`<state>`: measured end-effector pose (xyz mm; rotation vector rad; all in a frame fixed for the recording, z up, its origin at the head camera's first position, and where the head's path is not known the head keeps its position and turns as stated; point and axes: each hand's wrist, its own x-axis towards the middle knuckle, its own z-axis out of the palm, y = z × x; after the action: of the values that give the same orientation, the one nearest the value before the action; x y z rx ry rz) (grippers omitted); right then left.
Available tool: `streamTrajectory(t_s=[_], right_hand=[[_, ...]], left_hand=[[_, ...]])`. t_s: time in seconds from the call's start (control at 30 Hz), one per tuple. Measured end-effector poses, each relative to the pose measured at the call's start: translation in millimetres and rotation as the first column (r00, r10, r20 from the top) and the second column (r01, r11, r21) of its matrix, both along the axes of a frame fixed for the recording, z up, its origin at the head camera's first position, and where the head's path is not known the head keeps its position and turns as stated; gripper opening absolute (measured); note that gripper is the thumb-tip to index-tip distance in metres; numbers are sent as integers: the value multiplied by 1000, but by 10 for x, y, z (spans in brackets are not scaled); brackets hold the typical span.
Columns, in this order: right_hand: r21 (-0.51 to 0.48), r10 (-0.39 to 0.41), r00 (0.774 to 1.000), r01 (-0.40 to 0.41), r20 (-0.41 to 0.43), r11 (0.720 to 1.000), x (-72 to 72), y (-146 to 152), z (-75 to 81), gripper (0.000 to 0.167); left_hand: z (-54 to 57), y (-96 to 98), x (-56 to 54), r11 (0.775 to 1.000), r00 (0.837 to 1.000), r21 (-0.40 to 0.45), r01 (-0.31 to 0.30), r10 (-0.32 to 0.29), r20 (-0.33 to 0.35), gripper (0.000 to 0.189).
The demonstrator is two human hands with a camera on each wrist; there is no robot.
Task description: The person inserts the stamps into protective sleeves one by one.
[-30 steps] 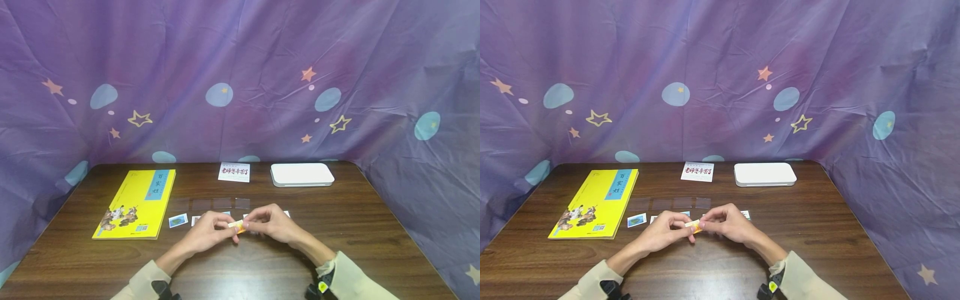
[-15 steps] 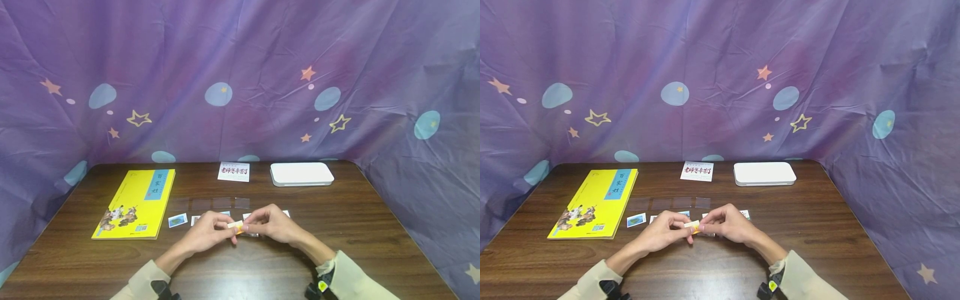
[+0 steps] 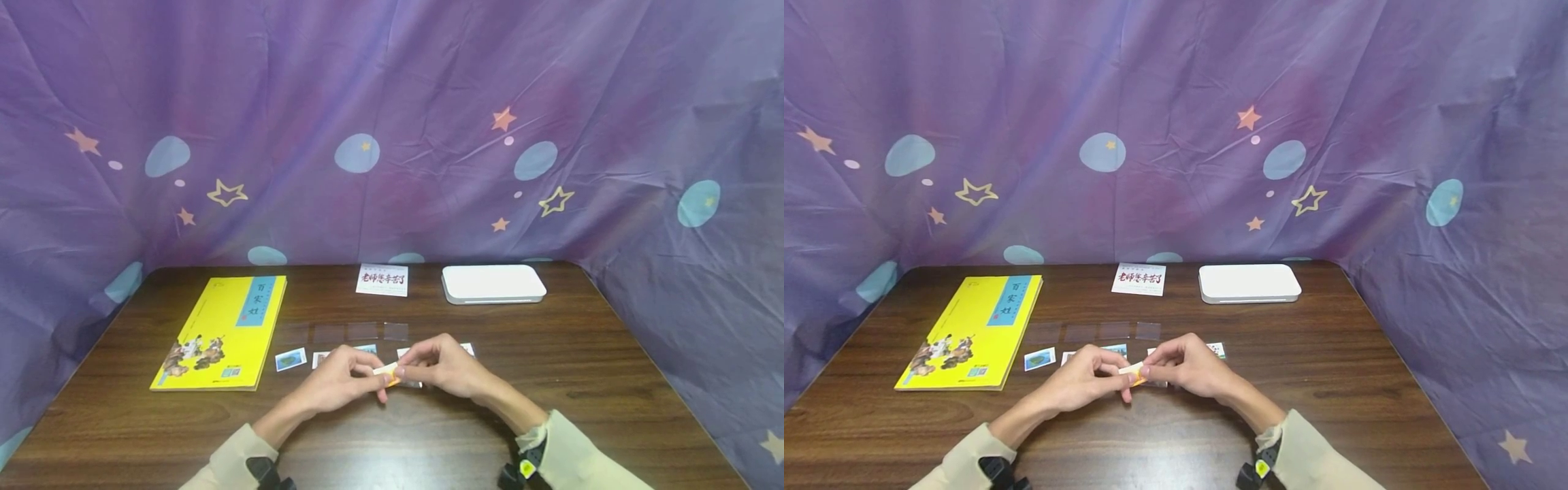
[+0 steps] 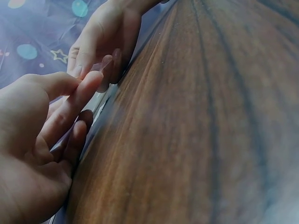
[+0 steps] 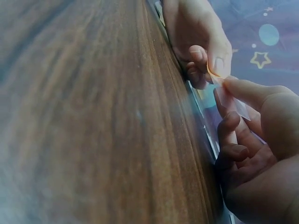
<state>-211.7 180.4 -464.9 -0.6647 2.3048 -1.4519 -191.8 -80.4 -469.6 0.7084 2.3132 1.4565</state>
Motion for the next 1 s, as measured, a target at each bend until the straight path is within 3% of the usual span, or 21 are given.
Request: streamTrajectory(t_s=[0.33,0.57,0.8,1.0], right_hand=[[-40,-7,999,9,54,999,-10,36,3,13],[-55,-7,993,13,116,998,-17,38,29,18],[-83,-14,997,20,79,996,-11,30,26,15],[-90,-42,997,47,58,995,-8,23,7,14]], left_hand=[[-18,1,-26,999,999,34,41,-41,-30,9],[-45,-1,-17,1000,999,30,-4,5,-43,8],[-37,6,-9,999,999,28,-40,40,-22,12],[-6,25,-4,994,998,82,-70,69,12,17]])
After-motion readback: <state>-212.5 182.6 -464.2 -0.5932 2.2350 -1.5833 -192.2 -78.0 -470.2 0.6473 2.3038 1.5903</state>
